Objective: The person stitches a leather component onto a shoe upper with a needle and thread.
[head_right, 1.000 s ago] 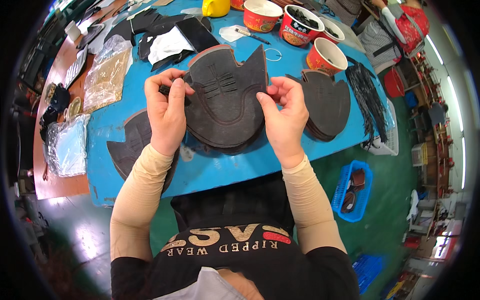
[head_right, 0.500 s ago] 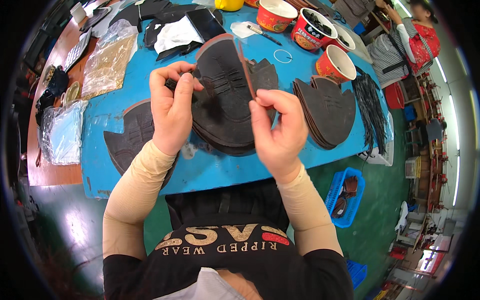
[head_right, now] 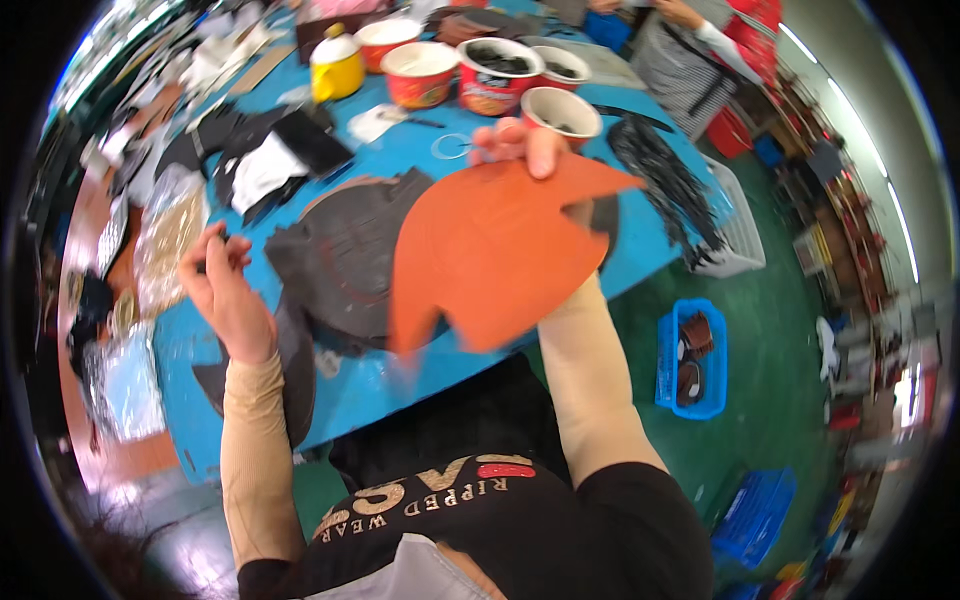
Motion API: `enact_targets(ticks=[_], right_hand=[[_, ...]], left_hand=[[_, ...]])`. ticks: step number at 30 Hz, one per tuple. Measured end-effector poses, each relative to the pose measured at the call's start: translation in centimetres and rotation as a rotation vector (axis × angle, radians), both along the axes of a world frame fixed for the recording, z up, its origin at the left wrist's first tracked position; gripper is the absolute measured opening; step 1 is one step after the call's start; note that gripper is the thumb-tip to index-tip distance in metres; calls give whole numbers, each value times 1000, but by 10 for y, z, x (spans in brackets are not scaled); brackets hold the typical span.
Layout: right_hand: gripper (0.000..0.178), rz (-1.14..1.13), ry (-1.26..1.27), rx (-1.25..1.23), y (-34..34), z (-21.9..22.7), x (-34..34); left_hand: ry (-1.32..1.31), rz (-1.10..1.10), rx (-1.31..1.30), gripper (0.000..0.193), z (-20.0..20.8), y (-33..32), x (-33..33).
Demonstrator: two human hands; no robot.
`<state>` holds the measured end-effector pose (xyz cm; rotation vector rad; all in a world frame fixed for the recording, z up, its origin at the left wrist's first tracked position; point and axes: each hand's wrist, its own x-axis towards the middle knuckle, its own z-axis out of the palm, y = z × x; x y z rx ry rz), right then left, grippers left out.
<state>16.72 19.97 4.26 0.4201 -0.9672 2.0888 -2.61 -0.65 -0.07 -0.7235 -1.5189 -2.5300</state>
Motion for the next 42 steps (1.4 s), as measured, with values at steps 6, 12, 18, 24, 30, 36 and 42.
enact_targets(ticks=[6, 12, 18, 24, 30, 36, 42], right_hand=[[10, 479, 464, 69, 22, -2, -17], [12, 462, 670, 0, 11, 1, -28], [9, 450, 708, 56, 20, -8, -31], [10, 385, 669, 71, 28, -20, -26], [9, 386, 684, 135, 39, -28, -26], [15, 161, 120, -163, 78, -13, 44], [27, 229, -381, 170, 204, 46, 140]], left_hand=[[107, -143, -98, 6, -5, 5, 17], [146, -219, -158, 5, -7, 5, 17], [145, -217, -155, 4, -10, 4, 15], [176, -219, -175, 5, -9, 5, 17], [203, -221, -175, 5, -8, 5, 17], [236, -183, -191, 4, -7, -2, 14], [253, -176, -166, 7, -4, 5, 20]])
